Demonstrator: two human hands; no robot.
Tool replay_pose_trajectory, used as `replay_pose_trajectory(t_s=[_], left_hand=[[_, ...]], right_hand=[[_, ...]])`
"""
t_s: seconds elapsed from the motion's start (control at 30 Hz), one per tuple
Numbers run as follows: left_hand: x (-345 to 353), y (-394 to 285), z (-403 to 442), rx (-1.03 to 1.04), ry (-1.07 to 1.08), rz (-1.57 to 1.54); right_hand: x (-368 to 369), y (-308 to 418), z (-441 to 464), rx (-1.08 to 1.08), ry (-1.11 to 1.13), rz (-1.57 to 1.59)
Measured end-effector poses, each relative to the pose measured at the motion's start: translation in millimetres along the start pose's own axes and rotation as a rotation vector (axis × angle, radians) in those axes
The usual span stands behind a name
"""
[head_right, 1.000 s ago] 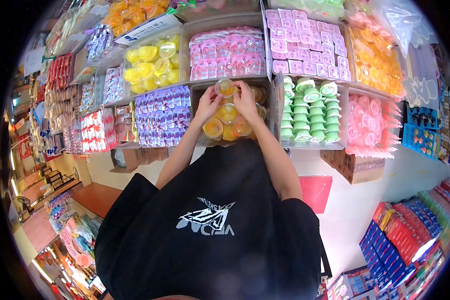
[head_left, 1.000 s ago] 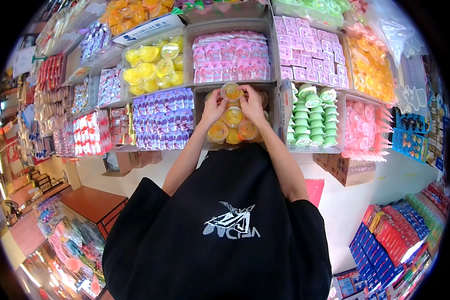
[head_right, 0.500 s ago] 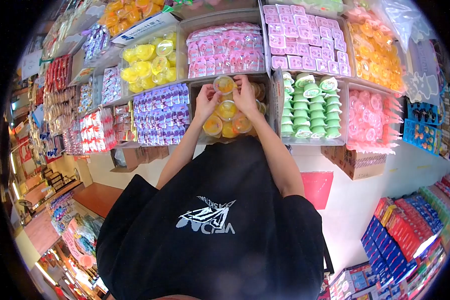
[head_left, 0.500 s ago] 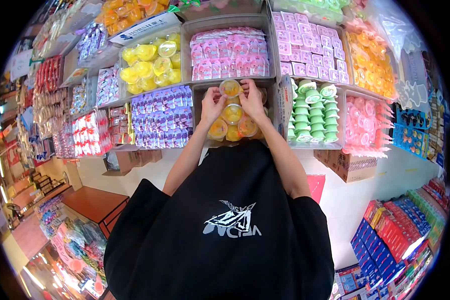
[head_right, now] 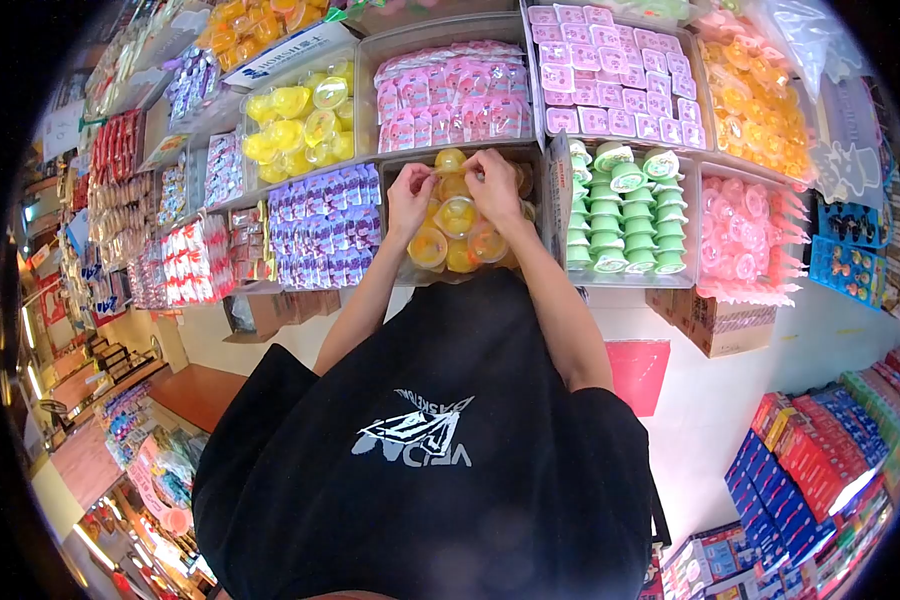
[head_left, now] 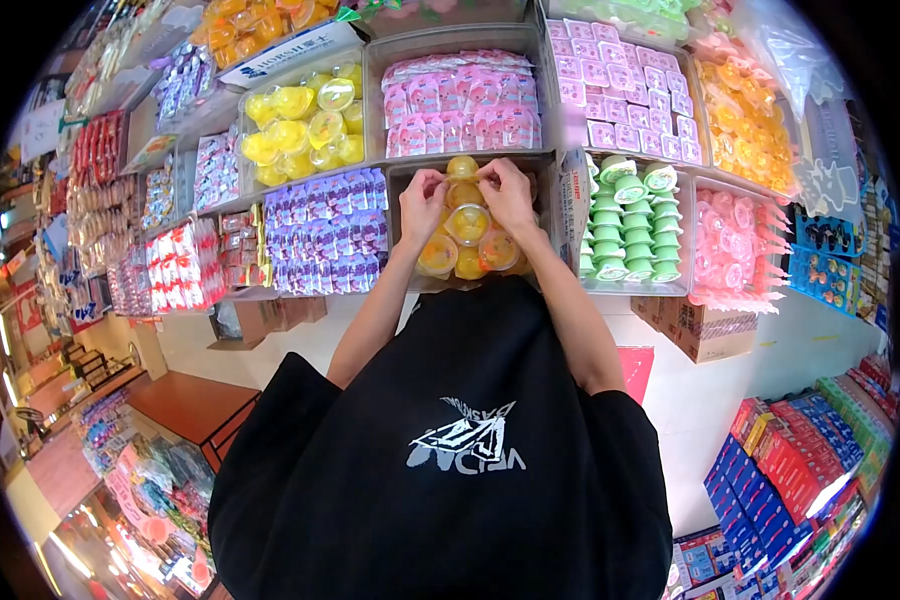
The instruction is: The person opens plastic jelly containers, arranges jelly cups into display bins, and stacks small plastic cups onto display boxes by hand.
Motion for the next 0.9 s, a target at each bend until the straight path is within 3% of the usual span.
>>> replay_pose_trajectory(t_s=[0.33, 0.63, 0.9], left_hand=[[5.5, -4.5, 0.7, 0.015, 0.047, 0.106], [0.6, 5.7, -1.8, -0.033, 0.032, 0.066], [7.0, -1.1, -2.8, 0.037, 0.073, 0.081]], right_hand=[[-0.2, -8.8, -1.8, 0.026, 0.02, -0.038], [6.6, -2.6, -4.6, -0.088, 0.103, -0.076], [1.1, -9.2, -3.1, -0.009, 0.042, -0.057]])
Point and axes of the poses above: each hand's wrist, its own z-axis towards the middle knuckle, its own x-axis out of the palm, y = z × x, the point moved 5 cm from there along z, towards the middle knuckle, and after that the axes turned 11 degrees about z, right-handed, at the moved point
